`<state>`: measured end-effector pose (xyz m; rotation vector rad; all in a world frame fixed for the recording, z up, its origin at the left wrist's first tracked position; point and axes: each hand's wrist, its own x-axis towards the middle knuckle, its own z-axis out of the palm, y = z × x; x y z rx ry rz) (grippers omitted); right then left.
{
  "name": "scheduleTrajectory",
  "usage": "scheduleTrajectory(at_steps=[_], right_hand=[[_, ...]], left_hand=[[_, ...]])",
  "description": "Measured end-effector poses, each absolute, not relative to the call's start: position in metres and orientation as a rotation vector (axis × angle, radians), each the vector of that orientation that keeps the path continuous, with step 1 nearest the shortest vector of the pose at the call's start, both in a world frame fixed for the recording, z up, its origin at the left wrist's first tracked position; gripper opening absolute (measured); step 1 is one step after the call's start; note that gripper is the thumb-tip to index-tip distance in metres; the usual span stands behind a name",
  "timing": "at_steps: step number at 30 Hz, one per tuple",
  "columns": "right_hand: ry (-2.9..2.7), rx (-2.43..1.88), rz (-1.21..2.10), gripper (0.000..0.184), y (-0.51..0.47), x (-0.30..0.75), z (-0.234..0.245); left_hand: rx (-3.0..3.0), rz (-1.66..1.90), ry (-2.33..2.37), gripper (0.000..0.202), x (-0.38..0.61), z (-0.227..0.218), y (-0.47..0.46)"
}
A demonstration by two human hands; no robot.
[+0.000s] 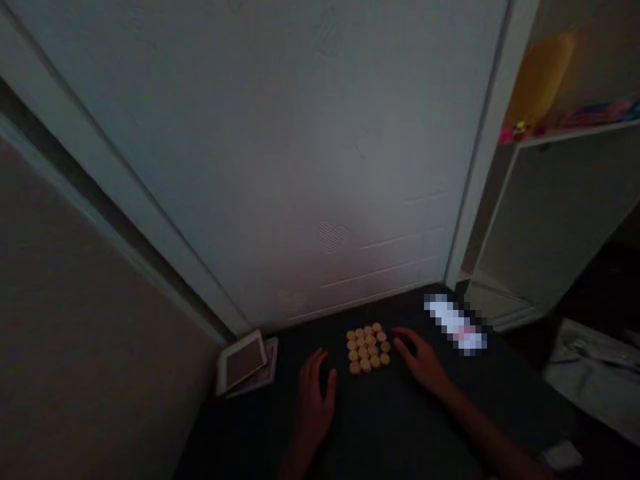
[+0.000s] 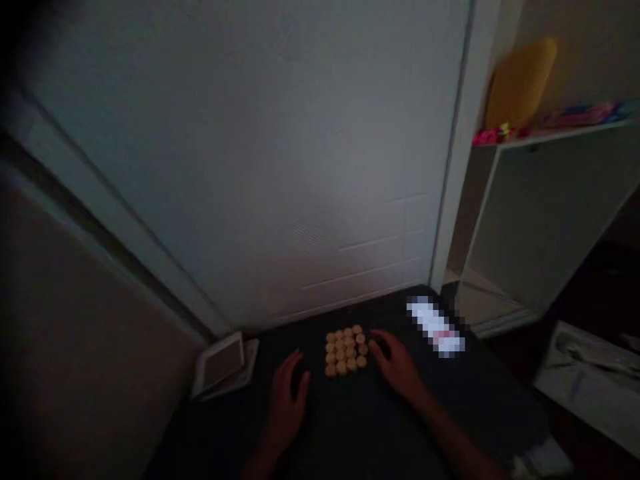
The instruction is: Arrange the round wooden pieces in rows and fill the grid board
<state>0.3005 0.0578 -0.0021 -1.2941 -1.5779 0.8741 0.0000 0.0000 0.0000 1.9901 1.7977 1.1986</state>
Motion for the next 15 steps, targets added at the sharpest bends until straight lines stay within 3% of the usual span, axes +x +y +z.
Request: scheduleTrajectory(at_steps=[5, 11, 15], right_hand=[[-1.703, -1.232, 0.758, 0.052, 0.069, 0.285, 0.004], [-1.908, -1.276, 0.585, 0.056, 0.082, 0.268, -0.005], [-1.985, -1.232, 0.640, 0.059, 0.082, 0.257, -0.003]], left_hand=[[2.109, 0.999, 1.675, 0.059, 0.033, 0.010, 0.026], [2.315, 0.722, 1.606, 0.107, 0.035, 0.012, 0.035], [2.335, 0.674, 1.561, 0.124, 0.034, 0.015, 0.044]])
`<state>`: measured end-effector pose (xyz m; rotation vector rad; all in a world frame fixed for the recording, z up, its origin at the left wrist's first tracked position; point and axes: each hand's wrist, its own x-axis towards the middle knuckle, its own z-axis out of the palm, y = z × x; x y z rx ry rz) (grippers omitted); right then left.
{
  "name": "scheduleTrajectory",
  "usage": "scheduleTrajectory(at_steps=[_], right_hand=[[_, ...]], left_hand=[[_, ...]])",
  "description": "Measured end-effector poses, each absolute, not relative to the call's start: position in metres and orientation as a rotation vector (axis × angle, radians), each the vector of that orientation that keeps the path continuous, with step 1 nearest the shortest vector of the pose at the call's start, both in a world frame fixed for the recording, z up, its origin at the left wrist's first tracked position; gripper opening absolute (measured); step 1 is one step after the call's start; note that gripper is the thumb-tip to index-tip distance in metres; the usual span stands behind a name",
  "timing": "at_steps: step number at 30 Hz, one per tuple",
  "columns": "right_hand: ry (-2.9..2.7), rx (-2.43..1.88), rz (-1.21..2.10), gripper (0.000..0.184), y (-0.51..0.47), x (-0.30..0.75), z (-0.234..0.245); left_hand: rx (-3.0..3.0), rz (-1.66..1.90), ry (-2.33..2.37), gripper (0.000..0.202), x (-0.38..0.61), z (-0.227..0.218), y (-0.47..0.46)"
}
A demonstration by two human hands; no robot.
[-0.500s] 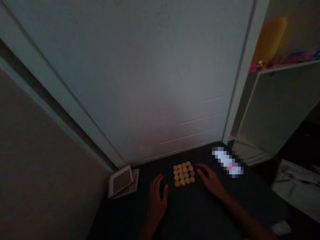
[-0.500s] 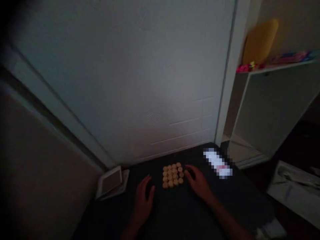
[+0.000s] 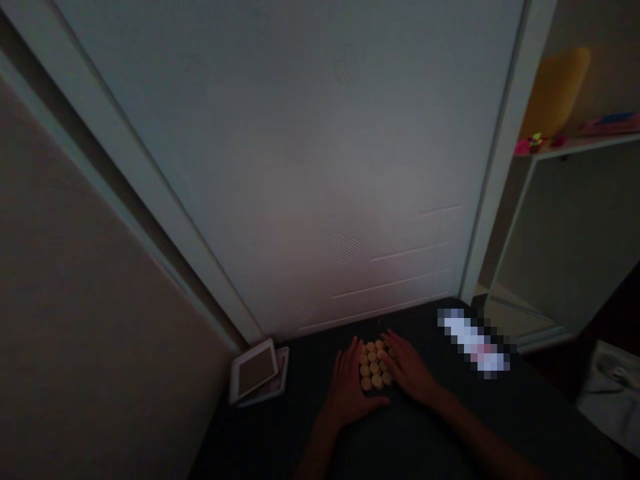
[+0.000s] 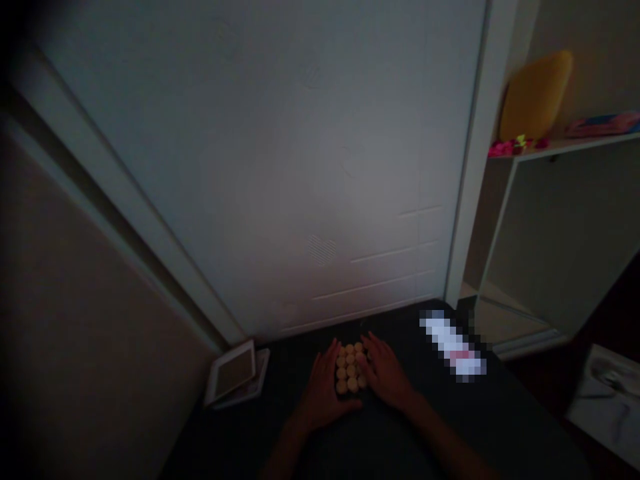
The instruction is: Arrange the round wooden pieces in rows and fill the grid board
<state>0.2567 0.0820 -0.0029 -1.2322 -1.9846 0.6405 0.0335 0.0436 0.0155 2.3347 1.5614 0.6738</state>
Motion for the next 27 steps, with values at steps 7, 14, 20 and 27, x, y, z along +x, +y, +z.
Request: scheduleTrajectory(at_steps=[7, 14, 20, 27], right_hand=[[-1.528, -1.244, 0.837, 0.064, 0.087, 0.228, -0.001], [-1.406, -1.150, 1.009, 0.065, 0.087, 0.226, 0.000], [-1.343, -1.104, 1.146, 0.067, 0.086, 0.229, 0.000], [-1.429, -1.043, 1.094, 0.066, 0.080, 0.226, 0.006]], left_hand=[[2.356, 0.663, 1.482, 0.132, 0.041, 0.016, 0.065], [2.268, 0.685, 1.505, 0.129, 0.042, 0.012, 0.064], [2.100, 0.840, 1.511, 0.115, 0.033, 0.012, 0.057], [1.933, 0.984, 1.554, 0.062, 0.031, 0.003, 0.054]])
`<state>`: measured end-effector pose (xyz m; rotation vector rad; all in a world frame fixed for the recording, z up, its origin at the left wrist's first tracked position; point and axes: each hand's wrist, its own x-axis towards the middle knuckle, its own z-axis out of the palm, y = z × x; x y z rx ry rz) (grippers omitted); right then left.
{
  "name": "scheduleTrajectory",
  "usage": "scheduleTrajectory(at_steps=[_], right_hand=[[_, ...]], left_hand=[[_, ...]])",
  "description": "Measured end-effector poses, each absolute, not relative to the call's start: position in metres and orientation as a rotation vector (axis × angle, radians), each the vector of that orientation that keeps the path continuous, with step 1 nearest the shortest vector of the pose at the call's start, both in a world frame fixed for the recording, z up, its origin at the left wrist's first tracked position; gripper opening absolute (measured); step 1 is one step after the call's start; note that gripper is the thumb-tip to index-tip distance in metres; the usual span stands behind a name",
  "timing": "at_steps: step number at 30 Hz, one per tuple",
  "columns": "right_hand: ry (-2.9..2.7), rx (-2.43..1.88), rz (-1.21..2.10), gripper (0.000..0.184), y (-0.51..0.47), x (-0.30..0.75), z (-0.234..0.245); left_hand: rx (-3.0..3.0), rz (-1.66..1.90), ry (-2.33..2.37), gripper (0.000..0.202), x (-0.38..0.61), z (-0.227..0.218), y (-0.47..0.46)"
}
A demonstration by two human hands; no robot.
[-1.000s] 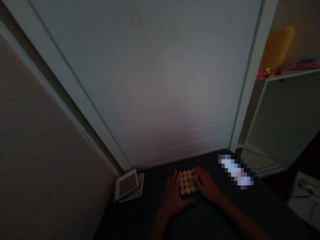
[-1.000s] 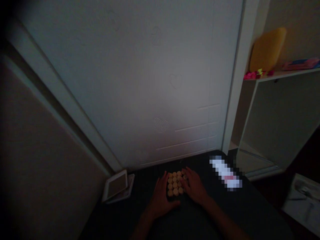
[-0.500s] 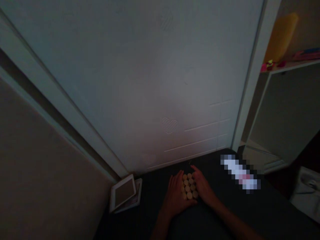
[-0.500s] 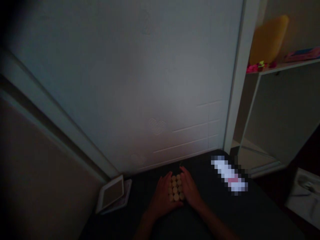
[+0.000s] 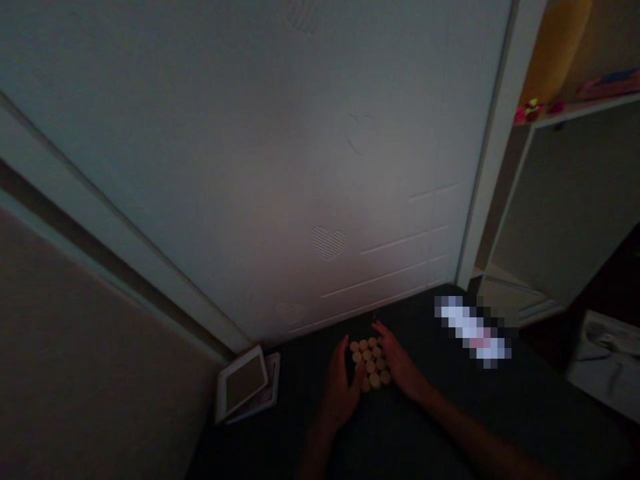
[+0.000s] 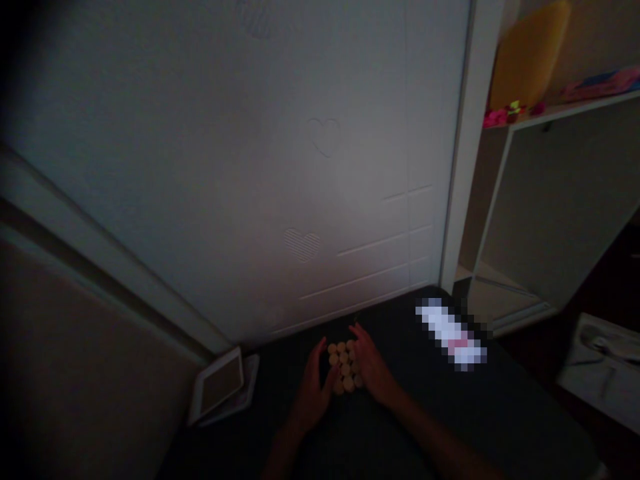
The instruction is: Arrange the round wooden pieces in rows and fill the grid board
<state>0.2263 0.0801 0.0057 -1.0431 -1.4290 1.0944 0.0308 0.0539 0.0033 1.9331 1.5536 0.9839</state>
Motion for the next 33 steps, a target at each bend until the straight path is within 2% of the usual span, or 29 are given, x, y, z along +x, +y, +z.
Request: scheduleTrajectory(at_steps=[5, 10, 12, 16, 18, 22, 33], right_hand=[[-1.417, -1.124, 1.034, 0.062, 0.086, 0.241, 0.011], [-1.681, -1.153, 0.987, 0.055, 0.090, 0.274, 0.017], [-1.831, -1.113, 0.901, 0.061, 0.086, 0.286, 0.018], [-2.134, -1.038, 0.784, 0.098, 0.080, 0.297, 0.016], [-2.222, -1.030, 0.753, 0.109, 0.080, 0.297, 0.015], [-2.260, -1.052, 0.733, 0.111, 0.087, 0.295, 0.016], [-2.274, -1.017, 0.699, 0.106, 0.088, 0.294, 0.019]], left_hand=[[1.978, 0.931, 1.584, 0.061, 0.032, 0.007, 0.055], [1.970, 0.936, 1.580, 0.054, 0.020, 0.022, 0.060], [2.059, 0.892, 1.543, 0.061, 0.018, 0.028, 0.062], [2.286, 0.733, 1.429, 0.088, 0.023, 0.035, 0.062], [2.325, 0.677, 1.409, 0.099, 0.027, 0.033, 0.063], [2.338, 0.625, 1.415, 0.107, 0.031, 0.025, 0.065], [2.358, 0.580, 1.422, 0.103, 0.034, 0.029, 0.064]])
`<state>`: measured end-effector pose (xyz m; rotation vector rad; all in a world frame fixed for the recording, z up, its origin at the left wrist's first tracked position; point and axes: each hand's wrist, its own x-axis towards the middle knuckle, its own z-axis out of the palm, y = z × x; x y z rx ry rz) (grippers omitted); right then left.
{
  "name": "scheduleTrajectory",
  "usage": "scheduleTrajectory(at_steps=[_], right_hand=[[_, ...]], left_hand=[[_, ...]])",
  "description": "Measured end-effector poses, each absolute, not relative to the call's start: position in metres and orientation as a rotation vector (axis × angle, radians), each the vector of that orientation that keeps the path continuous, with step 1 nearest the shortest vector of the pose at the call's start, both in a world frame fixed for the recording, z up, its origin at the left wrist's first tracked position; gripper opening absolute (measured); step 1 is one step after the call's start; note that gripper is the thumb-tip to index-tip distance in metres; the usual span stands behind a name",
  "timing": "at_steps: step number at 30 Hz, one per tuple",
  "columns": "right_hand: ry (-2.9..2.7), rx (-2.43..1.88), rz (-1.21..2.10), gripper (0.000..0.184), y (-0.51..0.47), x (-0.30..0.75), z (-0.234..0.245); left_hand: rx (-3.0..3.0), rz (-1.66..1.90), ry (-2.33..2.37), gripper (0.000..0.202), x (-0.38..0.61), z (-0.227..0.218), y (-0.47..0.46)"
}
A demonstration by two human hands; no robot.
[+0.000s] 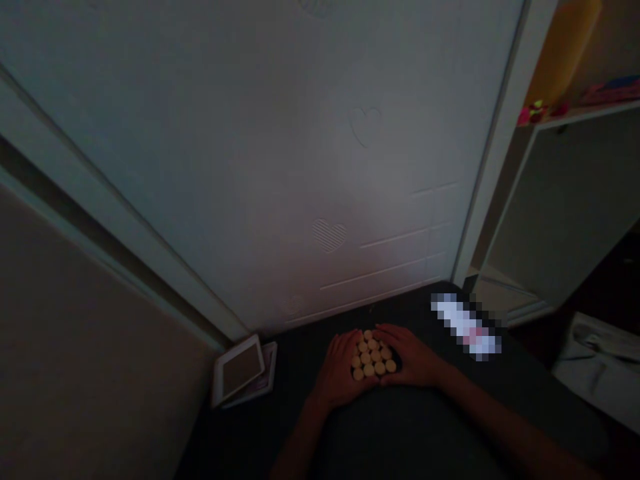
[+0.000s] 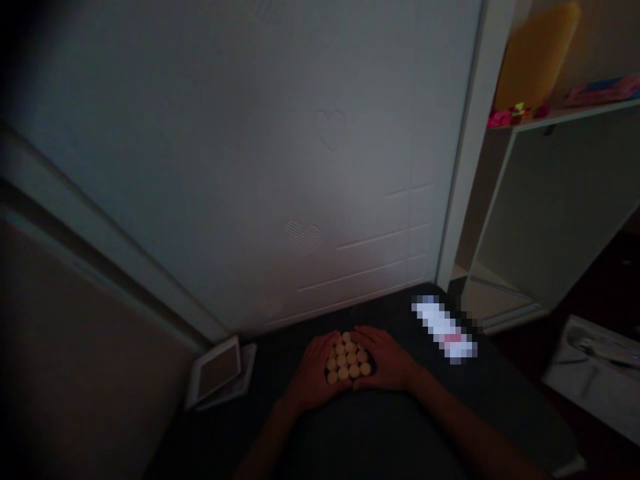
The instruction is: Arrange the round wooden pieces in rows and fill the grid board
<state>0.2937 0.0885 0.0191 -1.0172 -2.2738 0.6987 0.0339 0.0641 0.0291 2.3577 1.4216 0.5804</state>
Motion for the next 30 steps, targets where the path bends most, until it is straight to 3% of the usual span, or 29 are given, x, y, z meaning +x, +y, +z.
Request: scheduleTrajectory(at_steps=[8, 12, 20, 27, 30], right_hand=[[-2.178, -1.019, 0.812, 0.100, 0.084, 0.302, 0.024], [-2.140, -1.105, 0.807, 0.084, 0.073, 0.316, 0.016], [-2.092, -1.159, 0.705, 0.055, 0.067, 0.318, 0.008], [-2.153, -1.111, 0.647, 0.061, 0.069, 0.313, 0.009], [-2.180, -1.102, 0.636, 0.051, 0.067, 0.311, 0.012]], left_hand=[[2.315, 0.642, 1.402, 0.100, 0.034, 0.036, 0.062], [2.234, 0.726, 1.444, 0.100, 0.025, 0.035, 0.054], [2.148, 0.776, 1.536, 0.077, 0.013, 0.033, 0.032], [2.144, 0.794, 1.516, 0.081, 0.015, 0.034, 0.034], [2.157, 0.858, 1.519, 0.068, 0.015, 0.029, 0.029]])
